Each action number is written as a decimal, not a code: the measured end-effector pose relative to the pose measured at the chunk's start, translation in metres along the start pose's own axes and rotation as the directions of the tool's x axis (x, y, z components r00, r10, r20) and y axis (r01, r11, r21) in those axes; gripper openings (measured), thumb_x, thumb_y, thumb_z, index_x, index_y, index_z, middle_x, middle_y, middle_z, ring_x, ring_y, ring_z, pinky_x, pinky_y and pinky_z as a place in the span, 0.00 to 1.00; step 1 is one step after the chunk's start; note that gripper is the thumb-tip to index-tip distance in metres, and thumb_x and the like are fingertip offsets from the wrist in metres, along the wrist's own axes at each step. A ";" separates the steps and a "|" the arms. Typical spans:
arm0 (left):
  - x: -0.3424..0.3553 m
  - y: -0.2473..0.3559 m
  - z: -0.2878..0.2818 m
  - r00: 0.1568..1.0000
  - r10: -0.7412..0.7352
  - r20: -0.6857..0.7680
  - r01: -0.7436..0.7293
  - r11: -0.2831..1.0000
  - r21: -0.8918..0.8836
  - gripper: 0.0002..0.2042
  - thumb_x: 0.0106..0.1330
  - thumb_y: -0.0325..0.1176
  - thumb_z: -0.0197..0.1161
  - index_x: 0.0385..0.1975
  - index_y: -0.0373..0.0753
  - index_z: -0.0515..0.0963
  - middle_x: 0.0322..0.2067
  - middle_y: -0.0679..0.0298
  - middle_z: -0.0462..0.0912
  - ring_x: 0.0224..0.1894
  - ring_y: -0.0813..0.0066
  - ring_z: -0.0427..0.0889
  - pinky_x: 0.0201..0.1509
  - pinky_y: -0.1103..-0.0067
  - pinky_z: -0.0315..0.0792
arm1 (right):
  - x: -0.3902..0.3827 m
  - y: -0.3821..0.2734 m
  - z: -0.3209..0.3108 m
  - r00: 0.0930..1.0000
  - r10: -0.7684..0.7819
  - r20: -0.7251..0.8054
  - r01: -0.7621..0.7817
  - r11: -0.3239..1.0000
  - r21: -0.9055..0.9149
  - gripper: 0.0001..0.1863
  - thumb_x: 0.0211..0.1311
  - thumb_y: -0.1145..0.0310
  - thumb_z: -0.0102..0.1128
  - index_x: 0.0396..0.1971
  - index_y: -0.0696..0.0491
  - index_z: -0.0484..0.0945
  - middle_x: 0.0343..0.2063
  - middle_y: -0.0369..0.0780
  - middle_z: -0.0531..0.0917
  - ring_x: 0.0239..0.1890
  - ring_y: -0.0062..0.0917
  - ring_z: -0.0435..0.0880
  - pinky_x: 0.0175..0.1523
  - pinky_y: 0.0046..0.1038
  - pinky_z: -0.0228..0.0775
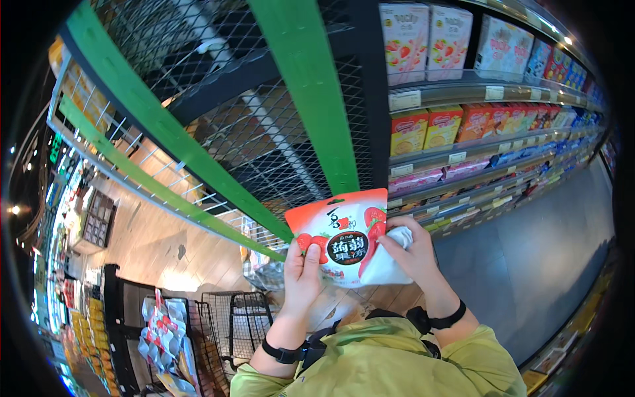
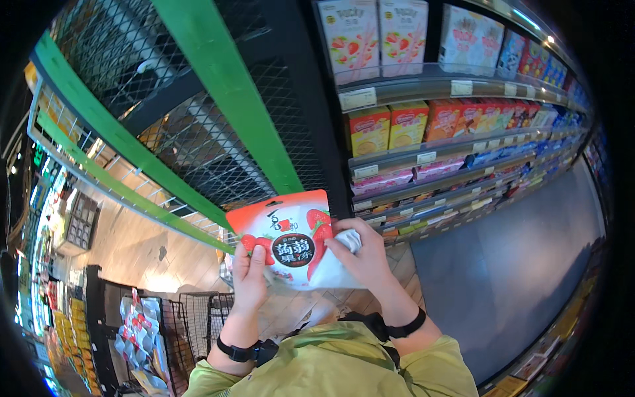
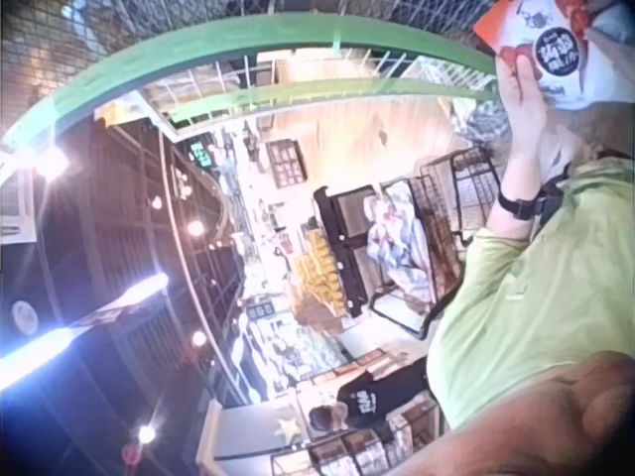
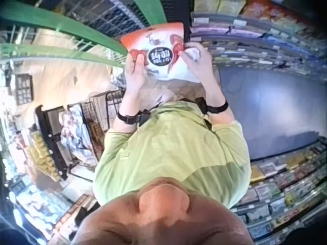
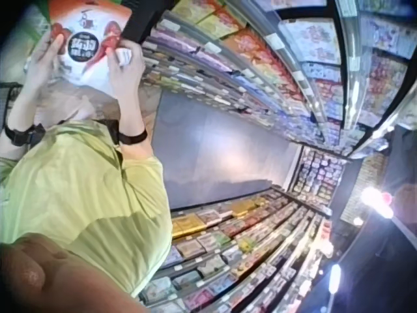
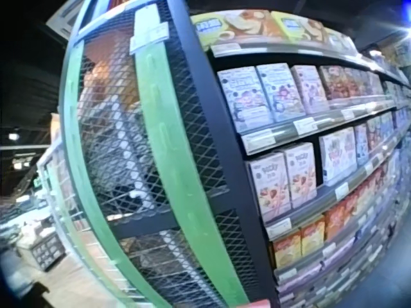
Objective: Wipe snack packages with a cloth and place them back on the retail shelf.
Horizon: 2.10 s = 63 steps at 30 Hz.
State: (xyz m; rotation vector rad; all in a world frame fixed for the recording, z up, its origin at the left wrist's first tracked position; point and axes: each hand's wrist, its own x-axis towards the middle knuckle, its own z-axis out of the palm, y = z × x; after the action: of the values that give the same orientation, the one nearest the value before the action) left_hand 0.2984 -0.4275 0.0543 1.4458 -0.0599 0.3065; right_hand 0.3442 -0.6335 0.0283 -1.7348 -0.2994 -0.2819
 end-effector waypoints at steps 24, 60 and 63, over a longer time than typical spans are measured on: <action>-0.163 0.040 -0.203 0.968 -0.233 -0.096 0.036 0.504 -0.863 0.30 0.65 0.44 0.53 0.61 0.32 0.55 0.57 0.50 0.68 0.57 0.55 0.70 0.61 0.60 0.64 | -0.039 -0.089 0.215 0.700 0.312 0.642 -0.665 0.614 0.426 0.14 0.60 0.67 0.58 0.44 0.56 0.72 0.33 0.37 0.79 0.34 0.20 0.78 0.41 0.23 0.72; -0.296 0.070 -0.394 0.961 -0.091 -0.260 -0.215 0.343 -0.914 0.30 0.69 0.52 0.41 0.62 0.34 0.55 0.58 0.50 0.66 0.58 0.55 0.68 0.61 0.59 0.64 | -0.203 -0.212 0.413 -0.273 -0.548 0.791 0.596 0.549 0.586 0.35 0.53 0.61 0.58 0.64 0.39 0.58 0.66 0.37 0.55 0.68 0.42 0.50 0.66 0.55 0.31; -0.290 0.071 -0.396 0.934 -0.185 -0.307 -0.200 0.441 -0.875 0.29 0.70 0.51 0.39 0.62 0.35 0.56 0.58 0.51 0.66 0.59 0.55 0.68 0.61 0.59 0.64 | -0.196 -0.205 0.424 -0.193 -0.522 0.831 0.579 0.623 0.526 0.32 0.52 0.61 0.57 0.61 0.36 0.63 0.65 0.37 0.57 0.69 0.43 0.47 0.66 0.57 0.27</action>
State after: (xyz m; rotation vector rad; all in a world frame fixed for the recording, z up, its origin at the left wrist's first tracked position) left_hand -0.0543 -0.0823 0.0059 0.2631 0.0708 0.4548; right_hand 0.0981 -0.1891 0.0722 -1.4100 -2.2108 0.3564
